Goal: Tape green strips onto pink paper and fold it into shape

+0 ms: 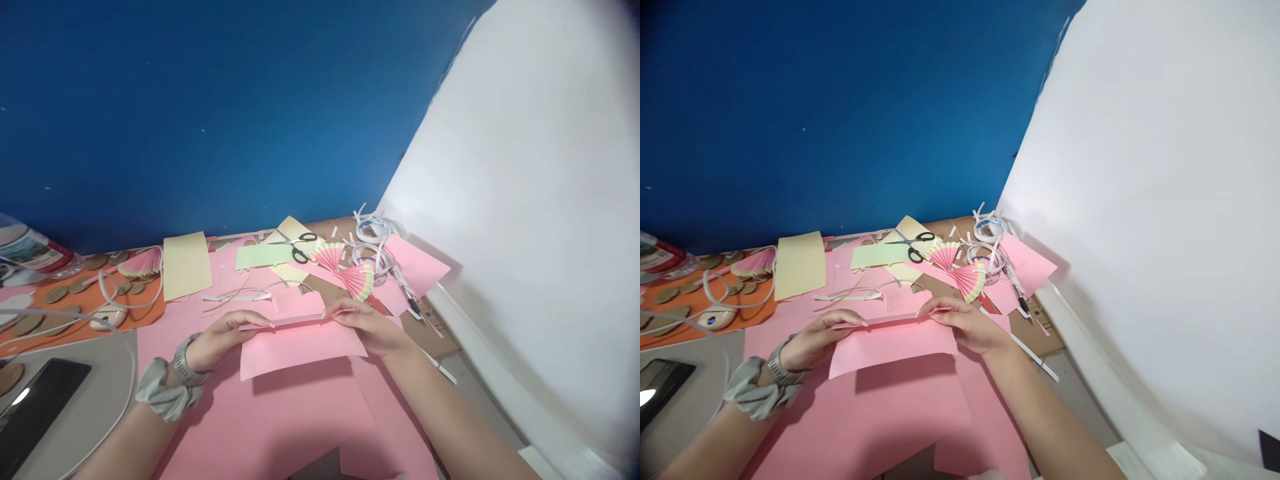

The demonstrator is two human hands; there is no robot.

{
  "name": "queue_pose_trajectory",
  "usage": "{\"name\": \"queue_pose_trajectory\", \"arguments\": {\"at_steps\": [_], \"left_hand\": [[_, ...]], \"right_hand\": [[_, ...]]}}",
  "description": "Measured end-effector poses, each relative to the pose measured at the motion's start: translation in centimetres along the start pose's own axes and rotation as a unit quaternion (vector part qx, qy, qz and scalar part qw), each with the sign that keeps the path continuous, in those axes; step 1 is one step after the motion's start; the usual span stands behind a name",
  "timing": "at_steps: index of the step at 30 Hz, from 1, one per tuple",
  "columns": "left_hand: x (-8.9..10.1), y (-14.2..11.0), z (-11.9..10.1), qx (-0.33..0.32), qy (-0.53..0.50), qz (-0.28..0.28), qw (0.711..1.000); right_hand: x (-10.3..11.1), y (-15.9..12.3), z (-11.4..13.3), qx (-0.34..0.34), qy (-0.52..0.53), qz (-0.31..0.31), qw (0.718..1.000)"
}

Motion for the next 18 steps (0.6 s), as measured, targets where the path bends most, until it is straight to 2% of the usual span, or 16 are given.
{"name": "queue_pose_trajectory", "arguments": {"at_steps": [11, 18], "left_hand": [[-0.3, -0.7, -2.0, -0.033, 0.034, 0.024, 0.999], [-0.6, -0.3, -1.7, -0.015, 0.064, 0.018, 0.998]], "right_hand": [[-0.4, -0.2, 0.3, 0.031, 0.018, 0.021, 0.999], [-0.7, -0.2, 0.5, 0.012, 0.009, 0.051, 0.999]]}}
Point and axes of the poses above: each hand's wrist, its own y-axis towards the middle knuckle, its own x-axis out of the back of the hand, z = x × y, the point moved 6 cm from there along y, towards the middle knuckle, and after that the axes turned 11 degrees about -z, right-handed, at the moved point
